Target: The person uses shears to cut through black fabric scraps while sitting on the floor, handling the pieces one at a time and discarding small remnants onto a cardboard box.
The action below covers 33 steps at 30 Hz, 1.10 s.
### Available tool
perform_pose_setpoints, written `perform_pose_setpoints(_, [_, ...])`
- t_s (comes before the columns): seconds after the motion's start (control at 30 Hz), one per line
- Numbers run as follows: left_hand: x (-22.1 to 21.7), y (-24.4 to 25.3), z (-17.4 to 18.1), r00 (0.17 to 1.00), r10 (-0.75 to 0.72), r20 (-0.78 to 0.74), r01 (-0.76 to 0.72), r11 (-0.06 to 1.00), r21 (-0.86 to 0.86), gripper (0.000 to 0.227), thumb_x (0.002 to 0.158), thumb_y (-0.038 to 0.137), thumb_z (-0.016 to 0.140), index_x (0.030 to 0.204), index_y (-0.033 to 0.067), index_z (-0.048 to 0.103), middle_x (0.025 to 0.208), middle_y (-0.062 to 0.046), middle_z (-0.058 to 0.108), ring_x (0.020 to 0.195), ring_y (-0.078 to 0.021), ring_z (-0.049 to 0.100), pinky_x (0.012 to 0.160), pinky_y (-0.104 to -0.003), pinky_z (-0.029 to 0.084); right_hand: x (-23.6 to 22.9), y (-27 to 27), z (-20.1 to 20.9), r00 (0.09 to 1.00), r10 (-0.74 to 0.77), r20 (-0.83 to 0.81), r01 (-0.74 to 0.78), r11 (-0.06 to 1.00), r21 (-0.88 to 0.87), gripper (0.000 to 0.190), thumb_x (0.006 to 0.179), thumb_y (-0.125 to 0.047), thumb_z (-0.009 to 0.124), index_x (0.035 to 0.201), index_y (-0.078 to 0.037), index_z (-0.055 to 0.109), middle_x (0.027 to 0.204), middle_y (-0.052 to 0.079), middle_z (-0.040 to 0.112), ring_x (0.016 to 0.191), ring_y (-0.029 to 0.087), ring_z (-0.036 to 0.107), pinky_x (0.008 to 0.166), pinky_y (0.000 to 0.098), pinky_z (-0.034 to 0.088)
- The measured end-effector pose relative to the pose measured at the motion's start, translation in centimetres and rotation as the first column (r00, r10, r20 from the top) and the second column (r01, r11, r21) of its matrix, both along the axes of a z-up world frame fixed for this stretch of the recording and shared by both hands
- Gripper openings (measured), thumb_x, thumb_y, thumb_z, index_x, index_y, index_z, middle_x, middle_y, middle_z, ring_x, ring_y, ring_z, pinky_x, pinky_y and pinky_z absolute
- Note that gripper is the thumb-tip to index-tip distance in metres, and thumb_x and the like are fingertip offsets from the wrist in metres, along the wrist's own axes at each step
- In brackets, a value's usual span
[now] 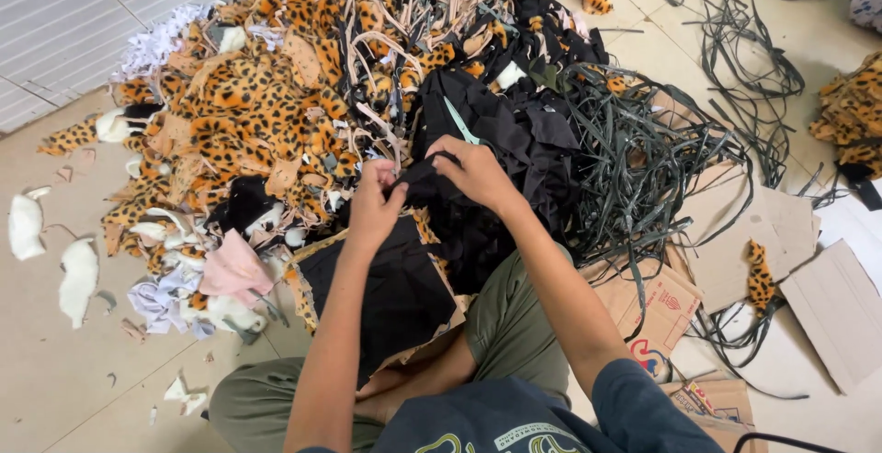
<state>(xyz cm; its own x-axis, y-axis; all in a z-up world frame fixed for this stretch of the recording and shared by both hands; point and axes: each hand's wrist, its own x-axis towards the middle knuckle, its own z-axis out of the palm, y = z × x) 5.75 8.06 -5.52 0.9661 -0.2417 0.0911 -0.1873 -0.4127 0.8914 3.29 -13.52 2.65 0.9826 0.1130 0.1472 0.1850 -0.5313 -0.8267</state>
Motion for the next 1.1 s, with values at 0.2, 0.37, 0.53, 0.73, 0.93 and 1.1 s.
perform_pose_setpoints(0.2, [-3.3, 8.1, 4.7, 0.987, -0.081, 0.142, 0.068, 0.993, 0.098, 0.017, 0.098, 0.018, 0.069, 0.114, 0.0121, 0.069, 0.099, -0.010, 0.064, 0.099, -0.0408, 0.067, 0.081, -0.044, 0.055, -0.4, 1.3, -0.9, 0.971, 0.058, -0.231, 0.026, 0.938, 0.346, 0.025, 0.096, -0.001, 0.056, 0.113, -0.009, 0.073, 0.096, 0.012, 0.075, 0.080, 0.015, 0.074, 0.071, 0.0241, 0.059])
perform_pose_setpoints(0.37, [-7.0, 12.3, 2.5, 0.988, 0.003, 0.156, -0.037, 0.975, 0.218, 0.021, 0.100, 0.007, 0.061, 0.116, 0.0158, 0.071, 0.107, -0.008, 0.064, 0.093, -0.0346, 0.071, 0.076, -0.040, 0.059, -2.8, 5.8, -5.6, 0.923, 0.183, -0.337, -0.065, 0.941, 0.333, 0.035, 0.093, 0.006, 0.050, 0.108, -0.009, 0.078, 0.092, 0.020, 0.077, 0.090, 0.021, 0.074, 0.084, 0.0323, 0.061])
perform_pose_setpoints(0.53, [-10.1, 13.3, -1.1, 0.971, 0.062, 0.231, -0.134, 0.940, 0.312, 0.029, 0.097, 0.001, 0.061, 0.118, 0.0159, 0.074, 0.112, -0.010, 0.063, 0.098, -0.0352, 0.070, 0.078, -0.041, 0.060, -4.1, 8.5, -9.0, 0.934, 0.274, -0.228, -0.264, 0.962, 0.071, 0.043, 0.091, 0.011, 0.047, 0.112, -0.012, 0.076, 0.116, 0.014, 0.076, 0.113, 0.037, 0.069, 0.096, 0.0468, 0.056])
perform_pose_setpoints(0.73, [-12.6, 12.8, -4.5, 0.934, -0.087, 0.347, -0.210, 0.651, 0.730, 0.040, 0.092, 0.014, 0.063, 0.131, 0.0208, 0.069, 0.142, -0.004, 0.045, 0.136, -0.0260, 0.042, 0.110, -0.055, 0.038, -5.7, 9.5, -13.0, 0.951, 0.276, -0.137, -0.308, 0.838, -0.451, 0.030, 0.088, -0.005, 0.056, 0.107, -0.023, 0.071, 0.143, -0.004, 0.057, 0.142, 0.025, 0.042, 0.103, 0.0470, 0.043])
perform_pose_setpoints(0.93, [-14.9, 9.9, -6.6, 0.936, -0.099, 0.337, -0.175, 0.700, 0.692, 0.068, 0.105, 0.052, 0.036, 0.161, 0.0137, 0.031, 0.171, -0.014, 0.017, 0.157, -0.0363, 0.011, 0.115, -0.071, 0.004, -9.0, 13.2, -16.9, 0.889, 0.262, 0.376, 0.048, 0.762, -0.646, 0.053, 0.104, -0.048, 0.042, 0.152, -0.026, 0.048, 0.167, 0.010, 0.033, 0.154, 0.034, 0.027, 0.118, 0.0598, 0.021])
perform_pose_setpoints(1.1, [-15.1, 10.3, -10.9, 0.852, -0.074, 0.518, -0.410, 0.520, 0.749, 0.072, 0.102, 0.064, 0.029, 0.157, 0.0192, 0.041, 0.168, -0.010, 0.032, 0.156, -0.0320, 0.023, 0.121, -0.066, 0.002, -9.1, 13.8, -19.4, 0.917, 0.200, 0.345, 0.071, 0.769, -0.636, 0.061, 0.105, -0.058, 0.031, 0.160, -0.032, 0.035, 0.169, 0.010, 0.029, 0.155, 0.031, 0.024, 0.122, 0.0586, 0.013])
